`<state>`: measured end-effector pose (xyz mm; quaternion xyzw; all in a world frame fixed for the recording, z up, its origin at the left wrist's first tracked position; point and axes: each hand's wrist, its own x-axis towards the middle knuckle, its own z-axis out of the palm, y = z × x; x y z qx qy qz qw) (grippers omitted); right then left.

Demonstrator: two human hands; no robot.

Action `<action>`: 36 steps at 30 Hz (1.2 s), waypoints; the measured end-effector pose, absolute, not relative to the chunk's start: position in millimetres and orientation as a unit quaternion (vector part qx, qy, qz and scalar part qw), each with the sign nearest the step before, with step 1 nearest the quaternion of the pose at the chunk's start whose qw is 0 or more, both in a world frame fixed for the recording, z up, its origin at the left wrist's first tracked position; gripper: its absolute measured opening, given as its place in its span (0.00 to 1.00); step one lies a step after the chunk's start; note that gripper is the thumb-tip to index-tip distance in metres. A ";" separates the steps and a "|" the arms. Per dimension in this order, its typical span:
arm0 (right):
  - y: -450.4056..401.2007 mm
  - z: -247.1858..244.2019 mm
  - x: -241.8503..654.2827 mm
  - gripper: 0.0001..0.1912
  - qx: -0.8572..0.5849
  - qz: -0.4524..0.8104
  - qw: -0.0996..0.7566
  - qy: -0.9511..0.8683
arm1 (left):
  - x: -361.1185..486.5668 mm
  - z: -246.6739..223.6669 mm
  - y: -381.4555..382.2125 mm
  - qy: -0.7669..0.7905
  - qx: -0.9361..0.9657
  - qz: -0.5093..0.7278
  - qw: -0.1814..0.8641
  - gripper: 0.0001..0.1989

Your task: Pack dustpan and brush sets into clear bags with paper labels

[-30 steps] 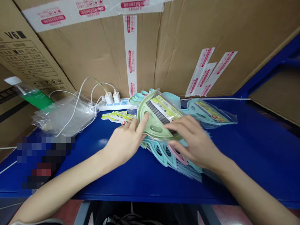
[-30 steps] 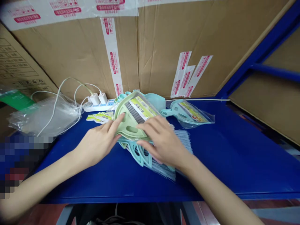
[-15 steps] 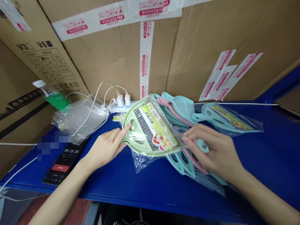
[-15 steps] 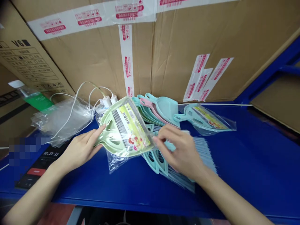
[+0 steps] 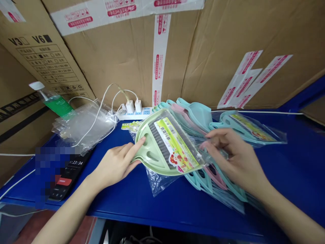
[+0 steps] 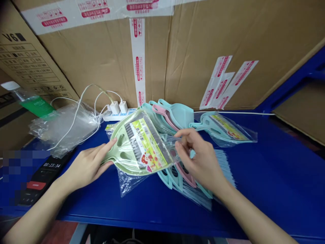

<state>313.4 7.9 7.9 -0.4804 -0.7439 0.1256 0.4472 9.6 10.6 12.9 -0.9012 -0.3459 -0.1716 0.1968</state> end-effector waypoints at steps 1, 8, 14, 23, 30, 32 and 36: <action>8.9 7.2 314.9 0.05 -0.480 0.130 0.450 -0.742 | 8.4 13.6 11.4 -0.344 -0.903 -0.171 0.190 0.29; 15.5 2.8 322.5 0.10 -0.438 0.028 0.377 -0.815 | 3.3 11.1 15.5 -0.335 -0.913 -0.171 0.160 0.29; 11.8 3.2 321.7 0.08 -0.419 -0.076 0.372 -0.825 | 3.0 11.1 14.6 -0.325 -0.913 -0.188 0.160 0.29; 6.9 4.1 315.9 0.12 -0.451 0.128 0.324 -0.822 | 9.9 10.5 11.5 -0.294 -0.925 -0.178 0.158 0.28; 8.3 1.0 312.1 0.11 -0.462 0.140 0.323 -0.814 | 15.8 8.9 6.6 -0.282 -0.927 -0.155 0.191 0.25; 11.4 3.0 317.0 0.17 -0.455 0.138 0.345 -0.809 | 14.0 9.5 6.4 -0.291 -0.927 -0.154 0.179 0.25; 20.2 10.5 331.2 0.18 -0.506 0.099 0.401 -0.757 | 4.6 13.8 10.0 -0.314 -0.921 -0.156 0.171 0.25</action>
